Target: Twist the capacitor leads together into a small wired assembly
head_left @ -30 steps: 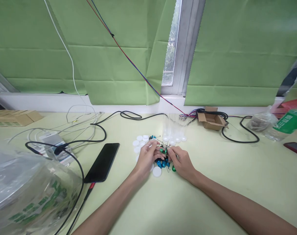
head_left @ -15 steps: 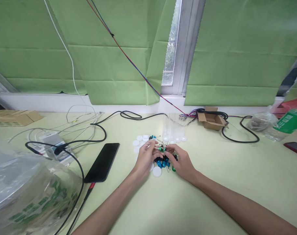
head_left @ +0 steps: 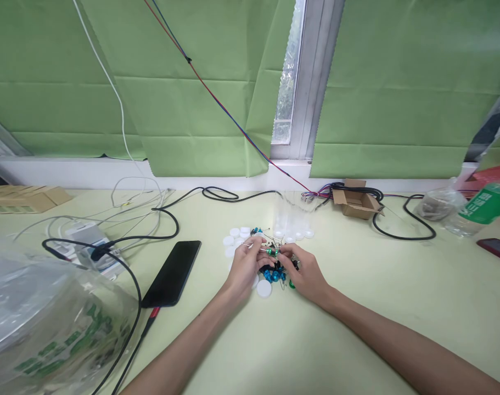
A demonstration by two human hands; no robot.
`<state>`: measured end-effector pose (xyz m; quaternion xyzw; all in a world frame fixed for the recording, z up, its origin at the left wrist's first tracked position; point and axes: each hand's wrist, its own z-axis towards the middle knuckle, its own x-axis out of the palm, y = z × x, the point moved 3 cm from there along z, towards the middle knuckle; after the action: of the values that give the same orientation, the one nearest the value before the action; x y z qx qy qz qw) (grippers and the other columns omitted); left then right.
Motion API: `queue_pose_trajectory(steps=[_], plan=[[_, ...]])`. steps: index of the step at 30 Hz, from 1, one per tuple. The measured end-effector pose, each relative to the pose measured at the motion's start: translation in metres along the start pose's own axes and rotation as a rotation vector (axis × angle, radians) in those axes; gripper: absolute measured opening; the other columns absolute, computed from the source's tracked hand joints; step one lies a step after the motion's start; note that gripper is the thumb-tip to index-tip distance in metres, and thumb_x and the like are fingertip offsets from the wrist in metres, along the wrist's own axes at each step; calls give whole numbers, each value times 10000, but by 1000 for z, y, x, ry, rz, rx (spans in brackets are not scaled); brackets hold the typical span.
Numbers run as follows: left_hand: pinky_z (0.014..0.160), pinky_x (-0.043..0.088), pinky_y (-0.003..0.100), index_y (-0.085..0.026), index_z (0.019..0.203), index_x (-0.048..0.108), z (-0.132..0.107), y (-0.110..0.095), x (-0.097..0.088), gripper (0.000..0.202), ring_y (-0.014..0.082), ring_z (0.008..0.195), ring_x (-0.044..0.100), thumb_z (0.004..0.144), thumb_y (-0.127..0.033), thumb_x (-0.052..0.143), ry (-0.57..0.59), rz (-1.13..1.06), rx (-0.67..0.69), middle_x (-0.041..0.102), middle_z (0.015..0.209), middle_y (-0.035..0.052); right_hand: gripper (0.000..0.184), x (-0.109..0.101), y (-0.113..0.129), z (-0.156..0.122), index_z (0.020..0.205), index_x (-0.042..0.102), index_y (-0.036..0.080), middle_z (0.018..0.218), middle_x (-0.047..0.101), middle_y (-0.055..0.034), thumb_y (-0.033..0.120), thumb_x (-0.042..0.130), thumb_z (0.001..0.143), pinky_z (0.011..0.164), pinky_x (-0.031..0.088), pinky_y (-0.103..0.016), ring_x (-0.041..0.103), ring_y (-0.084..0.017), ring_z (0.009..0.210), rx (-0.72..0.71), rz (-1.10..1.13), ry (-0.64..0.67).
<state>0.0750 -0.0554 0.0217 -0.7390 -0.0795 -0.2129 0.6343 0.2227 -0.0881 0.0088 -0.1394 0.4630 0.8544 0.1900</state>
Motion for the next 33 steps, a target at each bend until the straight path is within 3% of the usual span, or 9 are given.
queue_pose_trajectory(steps=[10, 15, 21, 33], plan=[[597, 536, 232, -154, 891, 573, 1, 1, -1, 246, 117, 551, 638, 803, -351, 691, -7, -23, -21, 641, 729, 23, 126, 1, 1, 0, 933, 590, 202, 843, 668, -47, 286, 497, 942, 719, 491, -314, 616, -191, 774, -2, -18, 18], [641, 539, 230, -159, 994, 563, -4, -7, 4, 354, 122, 597, 651, 769, -370, 735, 15, -9, -44, 665, 736, 34, 118, 0, 3, 0, 997, 585, 196, 881, 665, -51, 259, 501, 942, 732, 499, -311, 620, -183, 794, -43, 22, -15], [694, 523, 232, -178, 1043, 549, -8, -10, 6, 446, 123, 627, 650, 701, -314, 802, 67, 49, -52, 638, 655, -14, 123, -1, 5, 0, 1034, 580, 200, 893, 648, -47, 221, 511, 934, 745, 499, -307, 614, -178, 807, -81, 57, -44], [669, 501, 246, -176, 1017, 547, -8, -10, 5, 514, 118, 578, 625, 622, -312, 848, 30, 62, -29, 607, 607, -49, 129, 0, 2, -1, 1032, 595, 190, 890, 664, -39, 196, 520, 929, 716, 500, -286, 618, -162, 777, -99, 83, -28]])
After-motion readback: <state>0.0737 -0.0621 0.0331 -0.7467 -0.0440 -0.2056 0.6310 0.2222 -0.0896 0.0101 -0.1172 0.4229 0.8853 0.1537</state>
